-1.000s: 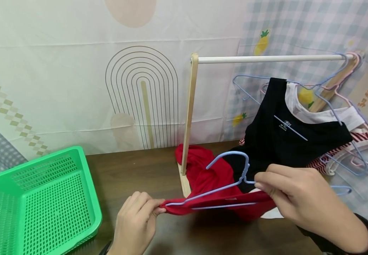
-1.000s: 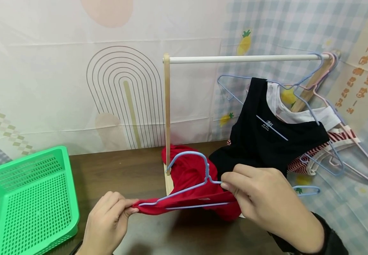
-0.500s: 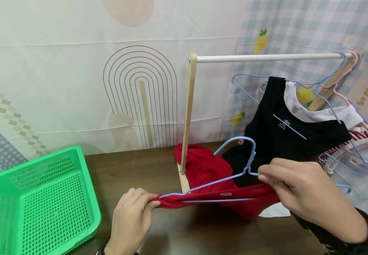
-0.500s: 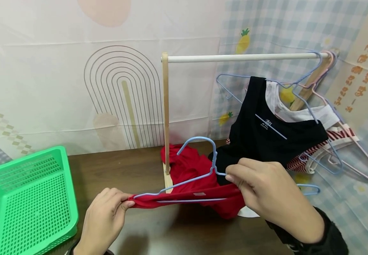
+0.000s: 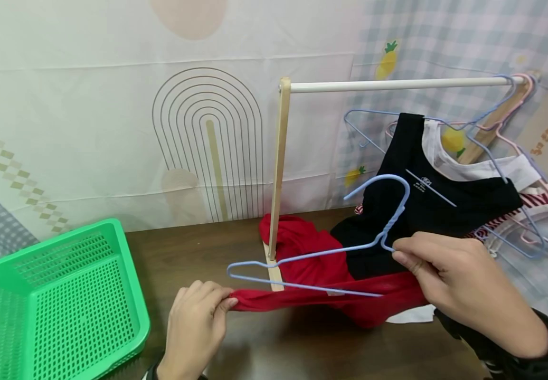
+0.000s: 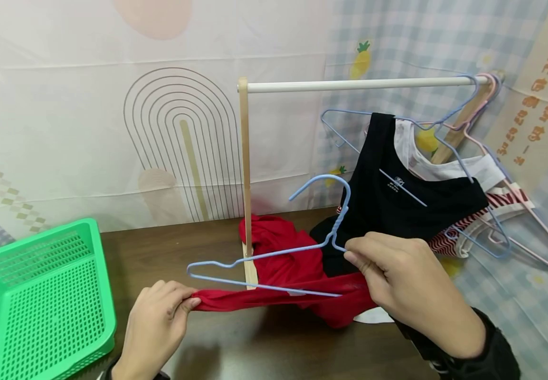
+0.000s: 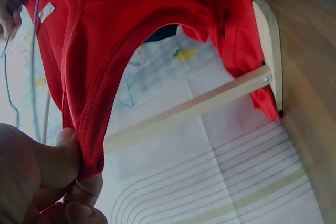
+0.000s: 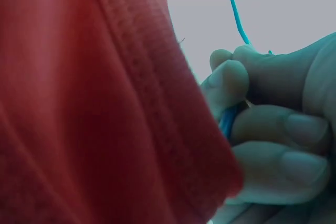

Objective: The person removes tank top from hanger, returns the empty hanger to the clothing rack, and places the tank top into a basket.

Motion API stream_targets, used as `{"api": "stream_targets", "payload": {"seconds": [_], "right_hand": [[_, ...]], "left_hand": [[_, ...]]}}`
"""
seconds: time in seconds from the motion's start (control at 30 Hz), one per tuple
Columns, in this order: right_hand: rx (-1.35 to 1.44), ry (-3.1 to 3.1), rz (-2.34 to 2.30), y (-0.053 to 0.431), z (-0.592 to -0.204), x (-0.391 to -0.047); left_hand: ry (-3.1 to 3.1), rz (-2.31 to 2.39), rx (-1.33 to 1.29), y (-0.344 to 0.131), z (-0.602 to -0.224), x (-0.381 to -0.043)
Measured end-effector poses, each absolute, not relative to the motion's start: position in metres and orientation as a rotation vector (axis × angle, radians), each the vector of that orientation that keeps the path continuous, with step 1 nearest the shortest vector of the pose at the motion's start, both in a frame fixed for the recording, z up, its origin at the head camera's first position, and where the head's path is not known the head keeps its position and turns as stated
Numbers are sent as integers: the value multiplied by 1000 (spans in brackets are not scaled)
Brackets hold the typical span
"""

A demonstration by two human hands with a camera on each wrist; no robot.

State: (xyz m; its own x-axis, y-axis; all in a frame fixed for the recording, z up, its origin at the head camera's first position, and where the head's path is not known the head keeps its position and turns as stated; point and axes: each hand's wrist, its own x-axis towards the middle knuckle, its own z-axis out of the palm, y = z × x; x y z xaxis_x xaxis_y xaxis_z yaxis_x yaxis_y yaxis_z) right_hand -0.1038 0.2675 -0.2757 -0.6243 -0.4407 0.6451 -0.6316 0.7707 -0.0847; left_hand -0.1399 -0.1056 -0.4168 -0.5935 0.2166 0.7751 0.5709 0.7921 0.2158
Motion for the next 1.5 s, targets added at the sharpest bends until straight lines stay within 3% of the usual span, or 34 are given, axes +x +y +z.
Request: {"api": "stream_targets", "payload": {"seconds": [0.83, 1.5], "right_hand": [[484, -2233, 588, 276, -286, -113], [358, -1977, 937, 276, -282, -118]], "left_hand": [[-2094, -444, -1030, -85, -490, -124], [-2176, -301, -1062, -78, -502, -112]]}}
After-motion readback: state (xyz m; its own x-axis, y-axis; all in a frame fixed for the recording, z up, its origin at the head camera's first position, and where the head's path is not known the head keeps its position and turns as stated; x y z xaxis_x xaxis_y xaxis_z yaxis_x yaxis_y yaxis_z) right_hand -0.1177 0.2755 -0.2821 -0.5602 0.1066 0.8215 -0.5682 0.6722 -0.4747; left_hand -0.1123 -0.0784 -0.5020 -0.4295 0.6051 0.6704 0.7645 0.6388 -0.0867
